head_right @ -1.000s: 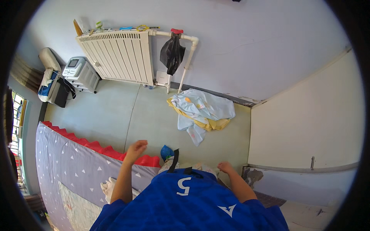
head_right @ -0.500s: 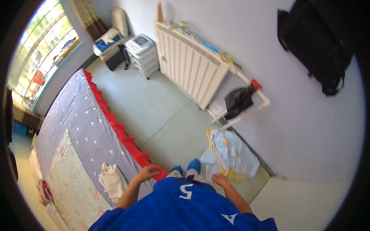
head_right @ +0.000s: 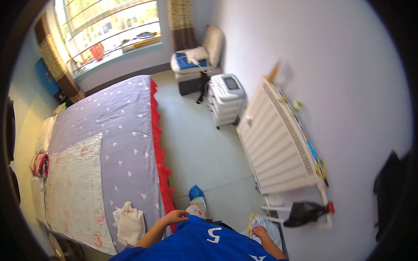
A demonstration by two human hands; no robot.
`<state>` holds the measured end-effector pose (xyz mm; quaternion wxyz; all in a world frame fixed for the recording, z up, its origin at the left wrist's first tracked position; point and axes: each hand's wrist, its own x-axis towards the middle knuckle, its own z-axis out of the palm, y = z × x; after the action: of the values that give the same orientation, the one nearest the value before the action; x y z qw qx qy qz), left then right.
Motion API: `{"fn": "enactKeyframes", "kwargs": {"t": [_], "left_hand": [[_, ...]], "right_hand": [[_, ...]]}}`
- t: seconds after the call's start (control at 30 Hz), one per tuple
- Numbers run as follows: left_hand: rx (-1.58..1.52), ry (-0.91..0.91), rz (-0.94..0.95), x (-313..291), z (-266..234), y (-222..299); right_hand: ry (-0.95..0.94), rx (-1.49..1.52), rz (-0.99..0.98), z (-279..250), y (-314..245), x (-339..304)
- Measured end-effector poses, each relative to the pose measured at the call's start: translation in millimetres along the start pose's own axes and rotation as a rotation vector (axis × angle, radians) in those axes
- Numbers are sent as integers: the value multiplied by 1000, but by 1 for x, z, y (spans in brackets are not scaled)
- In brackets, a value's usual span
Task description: The person folds a white blouse on a bed, then removes a white shirt from a hanger and folds it on the bed. The person also picks up a dark garment from a balcony ledge and folds it on the bed.
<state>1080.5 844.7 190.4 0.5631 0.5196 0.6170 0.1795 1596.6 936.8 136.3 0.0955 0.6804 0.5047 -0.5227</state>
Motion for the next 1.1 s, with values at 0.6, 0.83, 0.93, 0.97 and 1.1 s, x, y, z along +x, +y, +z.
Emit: {"fn": "enactKeyframes", "kwargs": {"t": [0.6, 0.83, 0.93, 0.97, 1.1], "left_hand": [[-478, 587, 8, 182, -410, 4], [-1217, 893, -563, 160, -416, -126], [-1262, 877, -871, 148, -411, -154], [-1363, 874, -925, 154, -416, -155], [-1632, 749, -932, 222, -455, -161]], "right_hand": [[-222, -426, -251, -61, -512, 292], [-318, -644, -152, -84, -736, 448], [-238, -571, -553, -81, -878, 492], [-240, -515, -605, -78, -924, 504], [-266, -366, -718, -42, -1093, 529]]}}
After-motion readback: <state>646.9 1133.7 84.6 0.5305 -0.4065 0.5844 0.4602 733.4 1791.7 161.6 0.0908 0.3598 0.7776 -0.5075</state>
